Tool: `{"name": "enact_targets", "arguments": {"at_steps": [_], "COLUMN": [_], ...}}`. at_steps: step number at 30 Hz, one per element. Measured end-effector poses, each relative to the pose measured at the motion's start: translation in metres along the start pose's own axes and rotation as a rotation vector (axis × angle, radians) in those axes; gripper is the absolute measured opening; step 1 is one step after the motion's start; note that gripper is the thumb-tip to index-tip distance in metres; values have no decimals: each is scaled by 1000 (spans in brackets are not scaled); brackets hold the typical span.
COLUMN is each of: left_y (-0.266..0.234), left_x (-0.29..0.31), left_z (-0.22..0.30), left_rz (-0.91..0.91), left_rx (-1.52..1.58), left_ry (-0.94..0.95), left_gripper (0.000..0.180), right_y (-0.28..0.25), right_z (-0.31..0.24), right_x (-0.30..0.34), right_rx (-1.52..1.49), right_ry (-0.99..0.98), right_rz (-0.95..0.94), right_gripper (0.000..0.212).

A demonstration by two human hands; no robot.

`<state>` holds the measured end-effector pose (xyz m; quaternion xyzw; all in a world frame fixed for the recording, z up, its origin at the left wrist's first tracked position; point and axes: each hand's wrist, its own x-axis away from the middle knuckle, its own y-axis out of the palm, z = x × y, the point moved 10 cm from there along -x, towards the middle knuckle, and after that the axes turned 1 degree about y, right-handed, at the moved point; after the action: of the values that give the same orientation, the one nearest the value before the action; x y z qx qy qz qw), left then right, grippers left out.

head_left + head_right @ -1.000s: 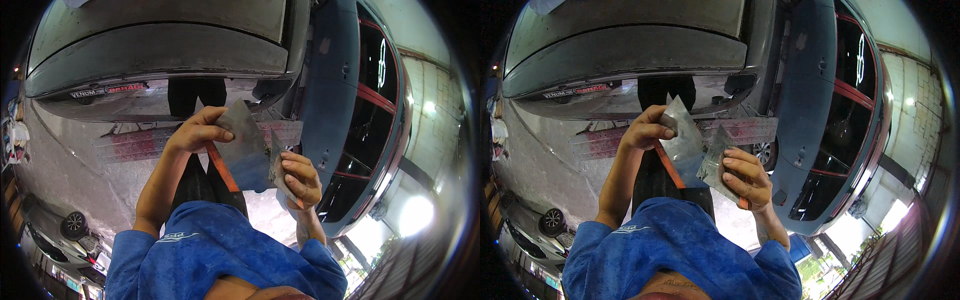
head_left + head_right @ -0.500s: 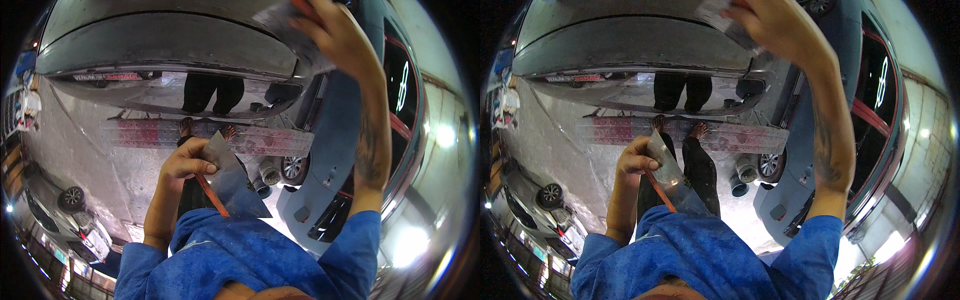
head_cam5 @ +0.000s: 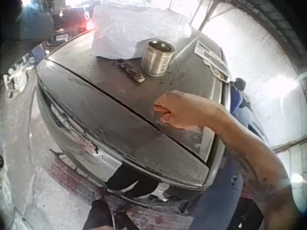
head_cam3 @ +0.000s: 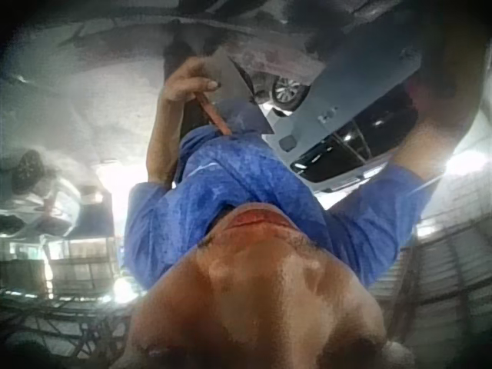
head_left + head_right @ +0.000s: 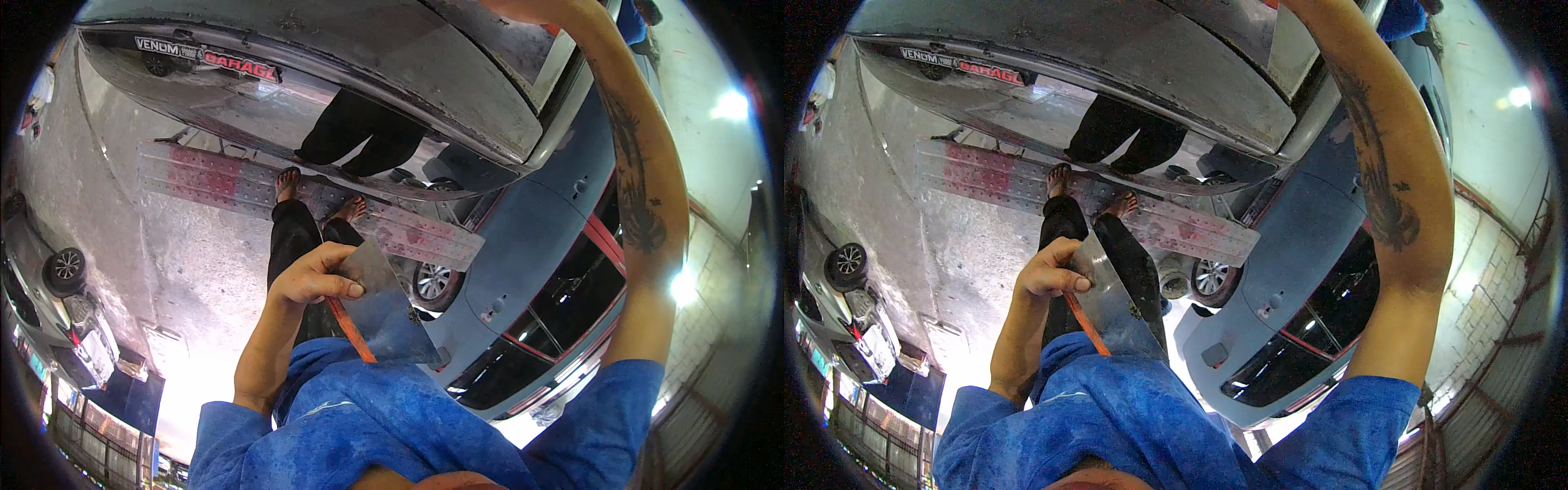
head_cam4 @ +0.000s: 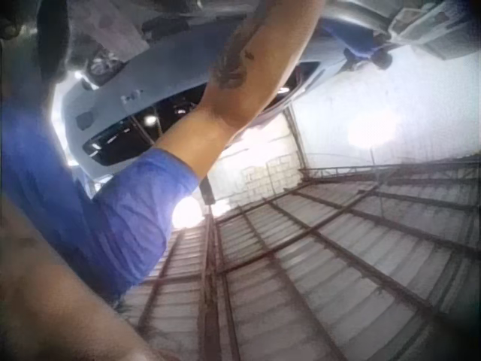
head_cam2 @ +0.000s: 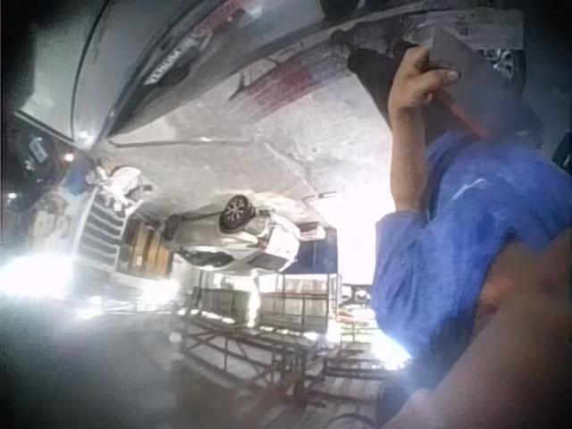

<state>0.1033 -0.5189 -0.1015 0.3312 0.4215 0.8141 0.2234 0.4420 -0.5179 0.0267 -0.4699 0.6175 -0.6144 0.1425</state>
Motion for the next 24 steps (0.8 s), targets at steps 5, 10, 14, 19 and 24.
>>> {"name": "enact_targets", "arguments": {"at_steps": [5, 10, 14, 19, 24], "left_y": [-2, 4, 10, 13, 10], "left_x": [2, 4, 1, 2, 0], "left_z": [-8, -9, -14, -19, -31], "left_rz": [1, -4, -41, -60, 5], "left_rx": [13, 14, 6, -16, 40], "left_ry": [-24, -33, -61, -44, -48], "left_gripper": [37, 36, 35, 35, 35], "right_y": [14, 20, 29, 44, 75], "right_z": [28, 28, 49, 59, 65], "right_x": [-6, -4, 7, 20, 67], "right_rx": [-150, -145, -130, -112, 5], "right_ry": [201, 11, 85, 81, 145], "right_rz": [-158, -113, -122, -175, -291], "right_gripper": [21, 27, 26, 22, 19]}}
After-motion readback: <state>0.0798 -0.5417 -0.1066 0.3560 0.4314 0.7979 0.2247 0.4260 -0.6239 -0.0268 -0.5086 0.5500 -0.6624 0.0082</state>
